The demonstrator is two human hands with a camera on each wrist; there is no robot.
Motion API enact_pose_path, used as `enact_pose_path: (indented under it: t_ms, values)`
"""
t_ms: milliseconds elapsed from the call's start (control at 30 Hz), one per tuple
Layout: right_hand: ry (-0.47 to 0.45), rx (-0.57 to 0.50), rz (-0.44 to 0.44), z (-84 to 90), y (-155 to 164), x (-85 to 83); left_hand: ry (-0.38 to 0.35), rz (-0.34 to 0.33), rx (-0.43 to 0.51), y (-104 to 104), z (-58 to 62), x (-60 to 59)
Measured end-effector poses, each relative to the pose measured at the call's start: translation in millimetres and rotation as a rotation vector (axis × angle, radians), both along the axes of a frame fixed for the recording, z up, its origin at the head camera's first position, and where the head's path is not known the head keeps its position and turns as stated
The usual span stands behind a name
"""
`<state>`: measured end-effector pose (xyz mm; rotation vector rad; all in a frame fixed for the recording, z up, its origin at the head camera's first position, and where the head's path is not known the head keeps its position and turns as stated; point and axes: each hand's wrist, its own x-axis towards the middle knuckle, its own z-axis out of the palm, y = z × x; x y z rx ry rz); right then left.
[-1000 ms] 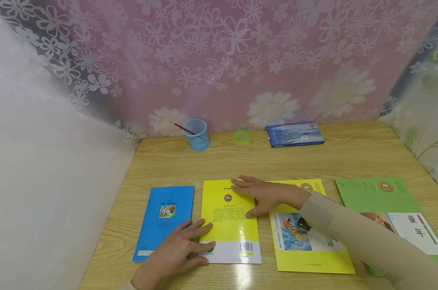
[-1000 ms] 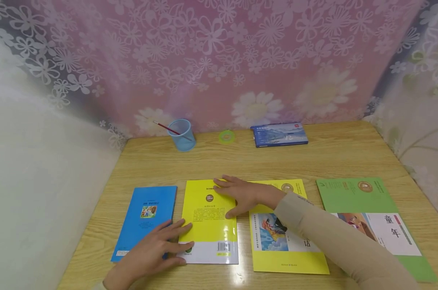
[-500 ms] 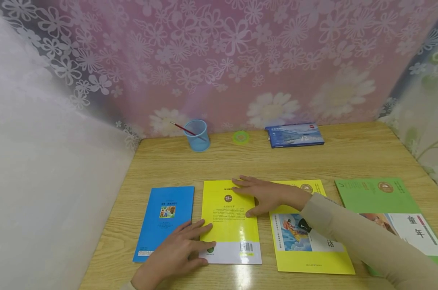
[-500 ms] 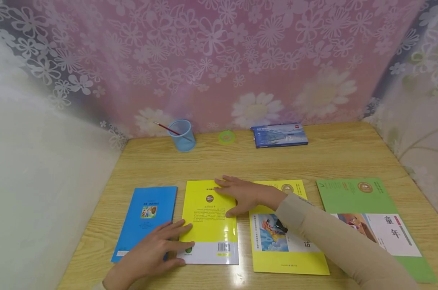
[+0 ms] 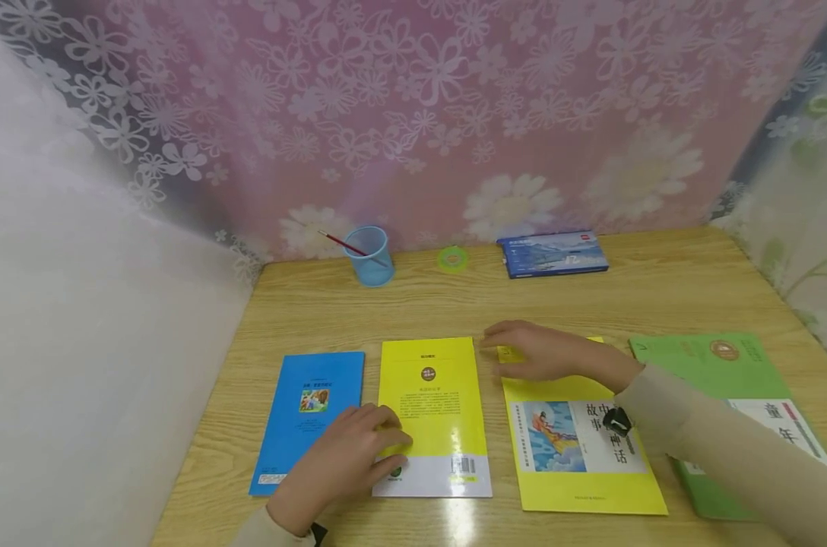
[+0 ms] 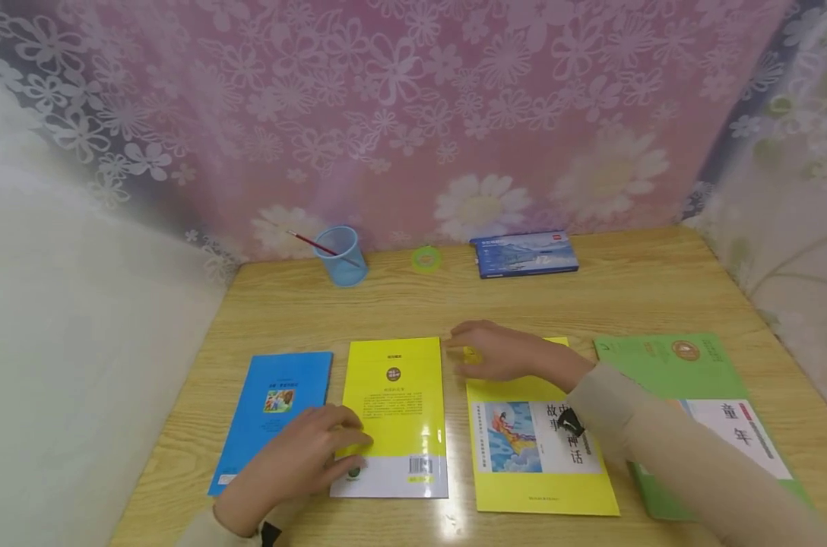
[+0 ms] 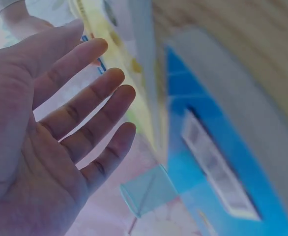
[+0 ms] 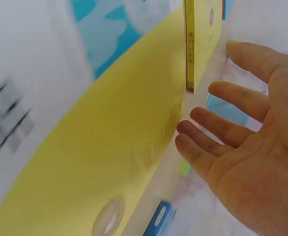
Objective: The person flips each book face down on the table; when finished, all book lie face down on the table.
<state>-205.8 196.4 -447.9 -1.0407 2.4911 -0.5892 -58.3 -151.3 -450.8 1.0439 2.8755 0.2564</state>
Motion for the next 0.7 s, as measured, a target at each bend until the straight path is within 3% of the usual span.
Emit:
enact_pose_path:
  t_ms: [400,567,700]
  values:
    - [0.079,0.054,-0.164,8.6,64.2,4.4,0.135,-0.089,-0.031,55.3,6.9,-13.5]
    - [0.045,0.103,-0.242,11.5,87.1,2.4,0.103,-0.108,-0.039,84.1,6.5,-7.6]
    - [-0.028,0.119,-0.252,13.7,99.9,1.9,0.076,-0.131,-0.044,105.7,3.3,-1.3]
